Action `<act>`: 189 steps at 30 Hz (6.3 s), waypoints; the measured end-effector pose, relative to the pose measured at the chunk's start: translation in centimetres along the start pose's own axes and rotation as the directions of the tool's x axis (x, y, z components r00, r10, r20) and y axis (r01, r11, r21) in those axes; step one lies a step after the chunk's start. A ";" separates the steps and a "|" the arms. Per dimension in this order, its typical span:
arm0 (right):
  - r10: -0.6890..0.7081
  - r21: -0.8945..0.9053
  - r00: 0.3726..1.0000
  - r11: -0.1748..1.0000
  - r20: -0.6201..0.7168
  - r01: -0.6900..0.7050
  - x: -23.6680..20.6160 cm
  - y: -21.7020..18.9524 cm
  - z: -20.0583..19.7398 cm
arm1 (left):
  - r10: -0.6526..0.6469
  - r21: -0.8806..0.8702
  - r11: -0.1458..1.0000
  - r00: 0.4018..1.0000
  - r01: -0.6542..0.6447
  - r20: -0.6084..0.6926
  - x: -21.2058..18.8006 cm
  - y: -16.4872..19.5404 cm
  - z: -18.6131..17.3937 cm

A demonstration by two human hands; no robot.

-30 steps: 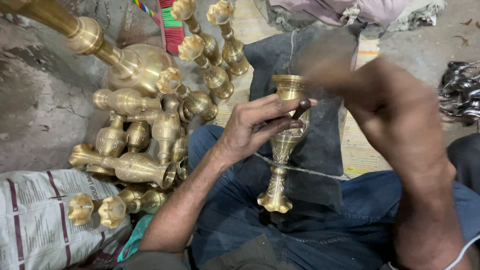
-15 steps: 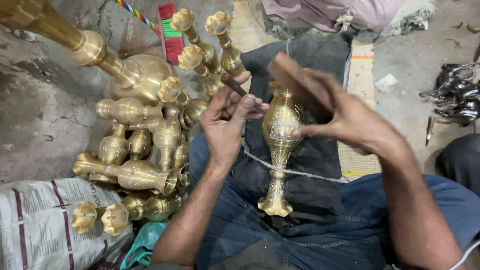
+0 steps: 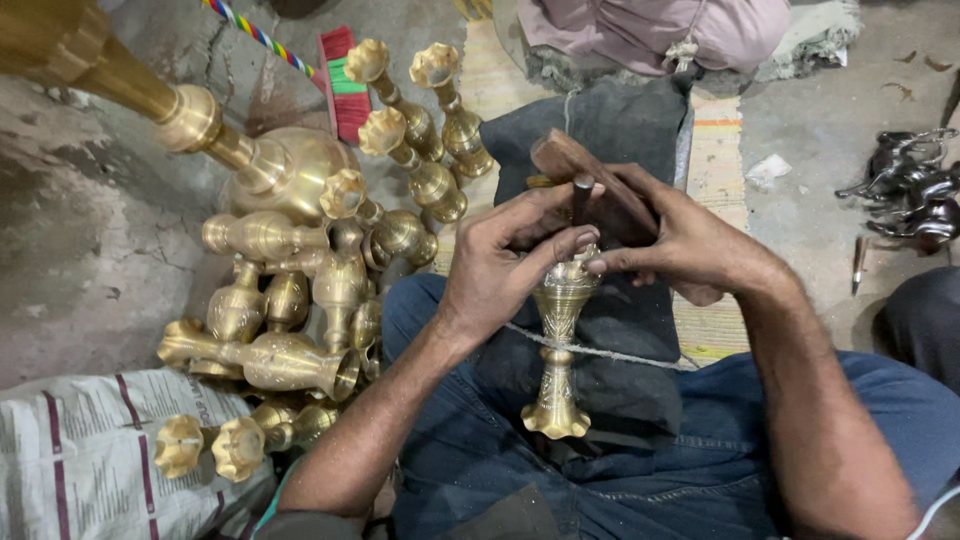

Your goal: The person sits cross-legged on the floor with a brass vase resting on a dark cushion on their lap. They hold a chisel against the vase surface and strike it with a wooden mallet, working around the vase to cut a decorative pattern into the brass, repositioning the vase and chisel as they go.

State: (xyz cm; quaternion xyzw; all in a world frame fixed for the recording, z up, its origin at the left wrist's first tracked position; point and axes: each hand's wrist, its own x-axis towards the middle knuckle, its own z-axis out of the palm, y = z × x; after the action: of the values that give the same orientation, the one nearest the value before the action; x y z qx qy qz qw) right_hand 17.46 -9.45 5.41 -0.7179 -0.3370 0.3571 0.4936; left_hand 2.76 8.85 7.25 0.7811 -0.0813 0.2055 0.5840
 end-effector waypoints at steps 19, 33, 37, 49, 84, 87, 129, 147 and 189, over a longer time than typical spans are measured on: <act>-0.476 -0.477 0.687 0.853 -0.549 0.211 -4.8 3.4 -0.4 | -0.038 0.375 0.918 0.911 -0.130 0.410 3.6 0.3 -0.9; -0.446 -0.456 0.576 0.879 -0.685 0.139 -6.1 8.2 -1.4 | -0.014 0.384 0.902 0.876 -0.197 0.483 4.0 0.6 -0.7; -0.331 -0.312 0.694 0.937 -0.640 0.160 -6.4 7.7 -1.2 | -0.002 0.366 0.908 0.873 -0.202 0.487 3.9 0.3 -0.7; -0.456 -0.432 0.518 0.885 -0.723 0.176 -5.8 6.8 -0.5 | -0.020 0.355 0.919 0.879 -0.171 0.476 4.1 0.1 -0.9; -0.397 -0.434 0.574 0.897 -0.717 0.078 -6.2 7.5 -1.1 | 0.024 0.282 0.937 0.843 -0.206 0.537 4.6 -0.7 -1.5; -0.563 -0.659 0.559 0.751 -0.608 0.041 -6.2 7.1 -1.1 | 0.059 0.280 0.926 0.831 -0.252 0.553 4.6 -0.9 -1.5; -0.562 -0.677 0.550 0.736 -0.618 -0.010 -6.4 5.3 -0.2 | 0.046 0.269 0.933 0.820 -0.239 0.571 4.6 -1.9 -2.2; -0.551 -0.521 0.560 0.821 -0.619 0.232 -6.1 7.2 0.3 | 0.006 0.263 0.941 0.787 -0.213 0.618 5.3 -1.2 -2.2; -0.036 -0.250 0.966 0.968 -0.255 -0.030 -2.0 1.4 2.6 | -0.329 -0.431 0.898 0.787 0.089 -0.522 -4.8 -2.1 3.7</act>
State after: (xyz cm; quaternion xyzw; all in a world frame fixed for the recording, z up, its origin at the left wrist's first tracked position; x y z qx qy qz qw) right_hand 14.40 -10.34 3.83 -0.8143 -0.3137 0.2144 0.4388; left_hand 0.01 5.40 2.56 0.5543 0.1515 0.3471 0.7412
